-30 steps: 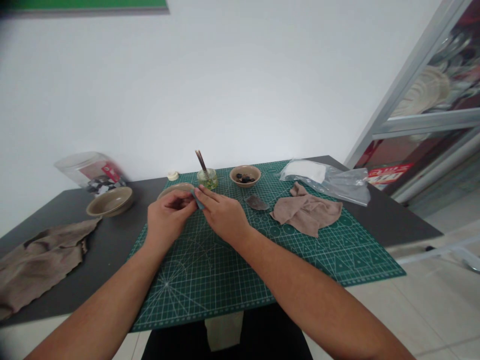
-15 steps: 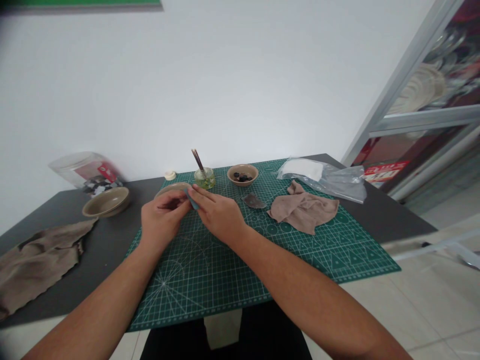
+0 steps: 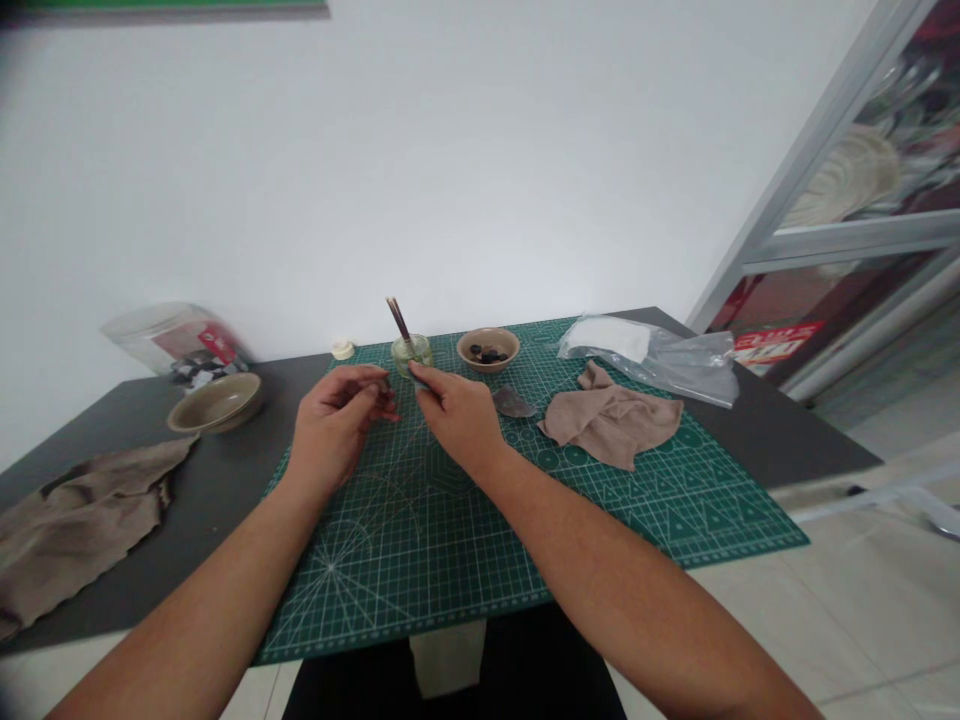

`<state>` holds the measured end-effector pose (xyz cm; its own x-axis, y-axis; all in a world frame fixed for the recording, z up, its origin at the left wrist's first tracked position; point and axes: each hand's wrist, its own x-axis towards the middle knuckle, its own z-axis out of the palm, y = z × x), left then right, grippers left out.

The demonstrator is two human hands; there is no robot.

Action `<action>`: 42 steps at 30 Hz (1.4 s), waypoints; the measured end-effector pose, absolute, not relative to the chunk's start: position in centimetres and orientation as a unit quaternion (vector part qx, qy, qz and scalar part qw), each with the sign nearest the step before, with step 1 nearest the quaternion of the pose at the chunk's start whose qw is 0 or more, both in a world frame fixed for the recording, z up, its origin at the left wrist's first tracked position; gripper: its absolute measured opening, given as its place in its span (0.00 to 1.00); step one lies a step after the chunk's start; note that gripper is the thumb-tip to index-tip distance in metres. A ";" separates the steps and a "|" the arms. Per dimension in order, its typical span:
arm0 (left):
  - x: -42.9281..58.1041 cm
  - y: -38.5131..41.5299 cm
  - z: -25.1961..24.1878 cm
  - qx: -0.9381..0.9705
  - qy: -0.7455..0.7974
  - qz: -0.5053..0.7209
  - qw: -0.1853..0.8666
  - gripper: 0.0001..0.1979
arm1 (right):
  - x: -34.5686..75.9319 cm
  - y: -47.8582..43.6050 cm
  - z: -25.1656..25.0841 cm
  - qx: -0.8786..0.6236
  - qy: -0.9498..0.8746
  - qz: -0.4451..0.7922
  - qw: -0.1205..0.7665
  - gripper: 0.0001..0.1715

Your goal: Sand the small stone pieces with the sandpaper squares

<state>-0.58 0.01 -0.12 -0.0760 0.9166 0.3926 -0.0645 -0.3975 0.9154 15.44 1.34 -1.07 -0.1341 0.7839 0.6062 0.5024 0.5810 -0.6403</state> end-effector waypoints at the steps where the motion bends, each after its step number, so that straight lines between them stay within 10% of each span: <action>1: -0.6 0.1 -0.2 0.555 0.380 0.629 0.390 0.06 | 15.5 1.4 -1.1 -0.435 -0.739 0.145 0.494 0.20; 42: -2.2 0.6 -0.7 0.599 0.404 0.551 0.416 0.12 | 15.9 -1.1 -2.2 -0.452 -0.668 0.401 0.434 0.23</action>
<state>-2.21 0.63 -0.67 0.0649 0.9436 0.3246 0.0260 -0.3268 0.9447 15.92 -1.11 -2.18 -0.2149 0.9519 0.2184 0.2557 0.2707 -0.9281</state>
